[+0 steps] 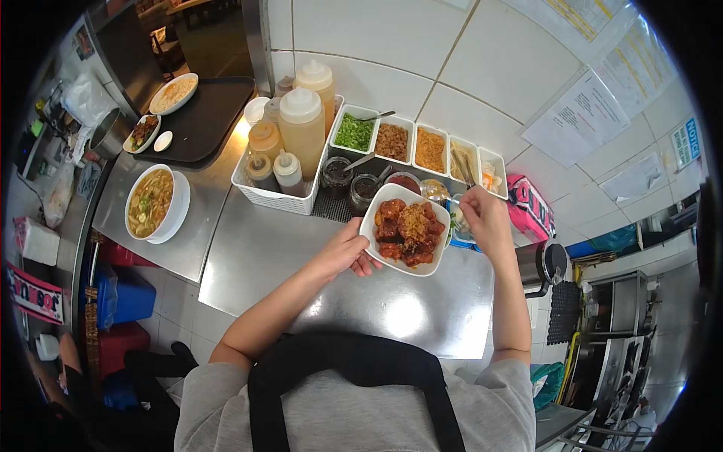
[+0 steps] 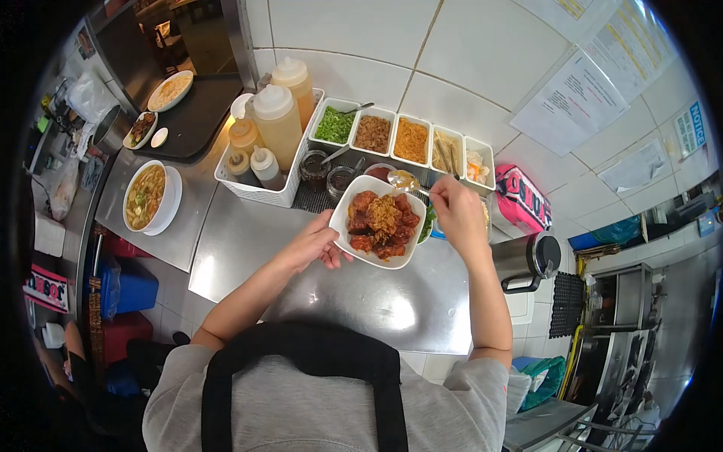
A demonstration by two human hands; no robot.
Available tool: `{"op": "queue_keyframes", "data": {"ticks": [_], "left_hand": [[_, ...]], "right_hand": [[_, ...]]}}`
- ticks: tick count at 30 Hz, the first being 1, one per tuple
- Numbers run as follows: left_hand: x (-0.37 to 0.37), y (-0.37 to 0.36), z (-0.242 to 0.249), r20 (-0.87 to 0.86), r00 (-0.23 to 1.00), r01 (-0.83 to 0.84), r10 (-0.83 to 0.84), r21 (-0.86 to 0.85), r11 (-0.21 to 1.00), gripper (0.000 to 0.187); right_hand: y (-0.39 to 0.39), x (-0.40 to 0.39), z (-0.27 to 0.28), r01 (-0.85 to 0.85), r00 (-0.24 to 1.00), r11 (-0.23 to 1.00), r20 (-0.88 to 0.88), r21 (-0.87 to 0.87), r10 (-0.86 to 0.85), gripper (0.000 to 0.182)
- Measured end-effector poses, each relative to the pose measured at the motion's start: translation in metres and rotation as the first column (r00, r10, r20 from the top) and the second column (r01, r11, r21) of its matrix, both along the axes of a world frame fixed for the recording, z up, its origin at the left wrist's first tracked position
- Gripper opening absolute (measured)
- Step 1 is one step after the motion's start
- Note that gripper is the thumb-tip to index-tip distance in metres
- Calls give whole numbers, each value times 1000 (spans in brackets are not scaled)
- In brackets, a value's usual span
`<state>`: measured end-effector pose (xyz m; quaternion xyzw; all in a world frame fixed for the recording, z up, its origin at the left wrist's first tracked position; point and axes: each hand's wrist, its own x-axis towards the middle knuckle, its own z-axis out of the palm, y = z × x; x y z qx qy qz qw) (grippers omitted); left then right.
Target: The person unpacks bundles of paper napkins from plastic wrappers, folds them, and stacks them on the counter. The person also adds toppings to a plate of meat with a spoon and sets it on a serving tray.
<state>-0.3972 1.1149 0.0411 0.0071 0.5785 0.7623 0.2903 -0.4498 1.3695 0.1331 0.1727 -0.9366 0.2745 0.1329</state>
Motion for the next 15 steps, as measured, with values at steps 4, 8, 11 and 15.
{"op": "queue_keyframes", "data": {"ticks": [4, 8, 11, 15], "left_hand": [[2, 2, 5, -32, 999, -40, 40, -13, 999, 43], [10, -2, 1, -87, 992, -88, 86, -17, 996, 45], [26, -21, 17, -101, 990, -100, 101, 9, 995, 45], [63, -67, 36, -56, 988, -141, 146, 88, 986, 43]], "right_hand": [[17, -41, -14, 23, 952, 953, 297, -302, 71, 8], [34, -112, -62, 84, 996, 996, 5, -3, -84, 14], [22, -136, -68, 131, 991, 961, -42, 244, -125, 15], [-5, -121, -43, 104, 960, 947, -279, 304, -16, 23]]}}
